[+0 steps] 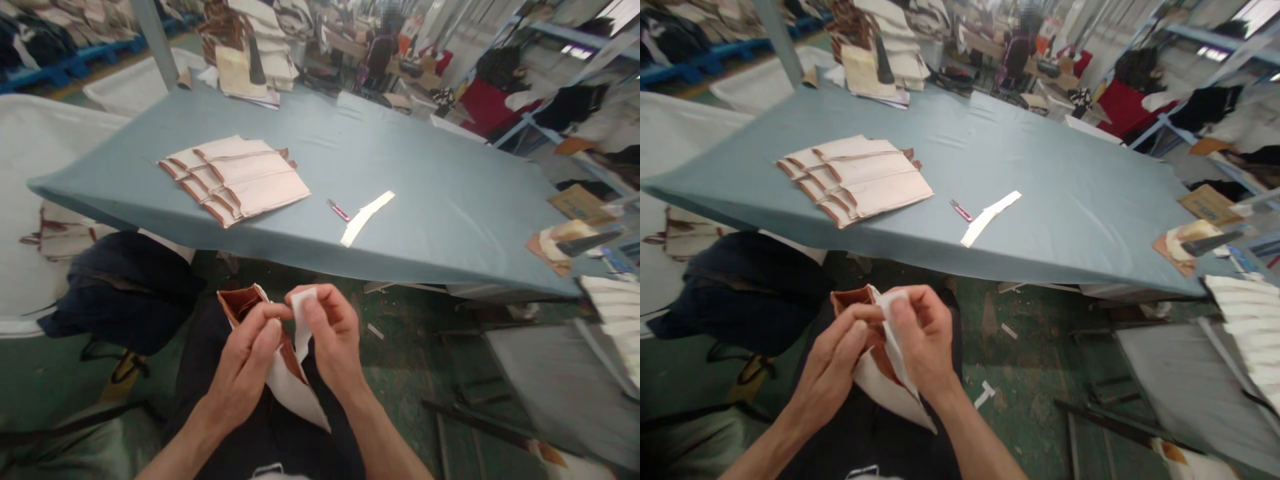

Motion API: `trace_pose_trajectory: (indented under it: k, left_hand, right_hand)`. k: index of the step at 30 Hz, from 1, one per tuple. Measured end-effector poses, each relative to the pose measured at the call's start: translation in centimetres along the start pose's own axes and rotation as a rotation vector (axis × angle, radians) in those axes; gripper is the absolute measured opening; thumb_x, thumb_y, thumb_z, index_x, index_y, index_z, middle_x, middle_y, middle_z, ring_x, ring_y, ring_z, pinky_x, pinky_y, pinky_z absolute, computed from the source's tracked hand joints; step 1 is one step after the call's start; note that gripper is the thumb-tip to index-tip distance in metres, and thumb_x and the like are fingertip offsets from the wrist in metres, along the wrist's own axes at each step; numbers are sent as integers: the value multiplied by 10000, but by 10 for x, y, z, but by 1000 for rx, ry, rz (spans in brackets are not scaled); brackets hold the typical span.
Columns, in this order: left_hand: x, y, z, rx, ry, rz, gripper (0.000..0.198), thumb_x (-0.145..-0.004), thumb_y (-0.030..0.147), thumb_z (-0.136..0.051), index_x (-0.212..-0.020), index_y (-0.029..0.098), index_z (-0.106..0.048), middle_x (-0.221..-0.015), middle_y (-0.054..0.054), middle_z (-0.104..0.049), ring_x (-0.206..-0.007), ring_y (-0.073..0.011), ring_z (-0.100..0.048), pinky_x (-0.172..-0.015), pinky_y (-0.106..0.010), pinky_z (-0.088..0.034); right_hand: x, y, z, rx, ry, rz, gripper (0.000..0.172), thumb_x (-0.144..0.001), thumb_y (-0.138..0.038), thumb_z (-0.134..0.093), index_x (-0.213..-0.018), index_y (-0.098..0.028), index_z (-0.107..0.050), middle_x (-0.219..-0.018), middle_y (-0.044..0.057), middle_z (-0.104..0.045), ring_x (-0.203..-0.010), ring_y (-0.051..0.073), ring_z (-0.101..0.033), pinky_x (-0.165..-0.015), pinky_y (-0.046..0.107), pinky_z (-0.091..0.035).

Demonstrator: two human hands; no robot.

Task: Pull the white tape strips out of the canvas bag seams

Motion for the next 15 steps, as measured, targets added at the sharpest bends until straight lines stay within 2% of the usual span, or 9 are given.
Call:
trace_pose_trajectory:
  k: [1, 3, 6, 8, 11, 13, 15]
  left_hand:
    - [2, -6, 3, 34, 34, 63, 468, -1070, 609, -481, -880, 208, -629, -662, 16, -615, -528, -139, -512, -472, -235, -380]
    - [5, -19, 9, 75, 87, 167, 573, -1075, 705, -366, -811, 231, -549, -651, 17, -562, -528, -147, -480, -459, -251, -360]
    - [6, -34, 18, -18, 102, 191, 677, -1081, 734, -179, -663, 253, -408, -611, 15, -464, -538, -157, -420, -482, -281, -359]
    - [8, -39, 24, -91, 92, 176, 698, -1078, 726, -134, -628, 258, -388, -592, 15, -431, -559, -166, -423, -522, -295, -383]
    - [13, -40, 34, -154, 45, 168, 628, -1044, 699, -356, -632, 239, -471, -621, 14, -487, -615, -171, -469, -594, -292, -424]
    - [20, -40, 41, -196, -9, 177, 501, -984, 596, -547, -653, 219, -541, -643, 20, -528, -623, -159, -479, -602, -272, -419]
    - [28, -42, 49, -222, -68, 195, 390, -946, 490, -626, -686, 200, -617, -654, 25, -563, -609, -147, -487, -584, -253, -405]
  right_hand:
    - [-4, 5, 4, -43, 72, -13, 283, -936, -522, -766, -873, -247, -745, -862, 19, -772, -730, 162, -672, -696, 280, -540]
    - [-9, 15, 12, -55, 137, -44, 391, -887, -599, -801, -819, -228, -698, -744, -2, -720, -594, 124, -591, -581, 244, -487]
    - [-1, 36, 16, 3, 12, -149, 474, -856, -662, -814, -800, -212, -673, -642, -31, -649, -501, 92, -485, -513, 224, -418]
    - [12, 53, 16, 19, -66, -241, 492, -862, -677, -804, -810, -204, -680, -630, -37, -631, -499, 84, -459, -513, 219, -389]
    - [33, 78, 12, 20, -109, -372, 537, -839, -714, -803, -813, -193, -675, -628, -37, -619, -512, 81, -442, -517, 214, -350]
    - [44, 92, 7, 7, -125, -434, 579, -811, -755, -796, -804, -194, -652, -598, -45, -597, -500, 82, -420, -507, 214, -333]
    - [51, 103, 3, 1, -134, -467, 604, -796, -781, -783, -796, -197, -626, -574, -48, -583, -488, 82, -401, -497, 213, -323]
Point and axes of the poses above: each hand's wrist, its own x-axis away from the middle knuckle, its own z-axis out of the back of the hand, y = z × x, the point moved 2 cm from there along -x, towards the middle knuckle
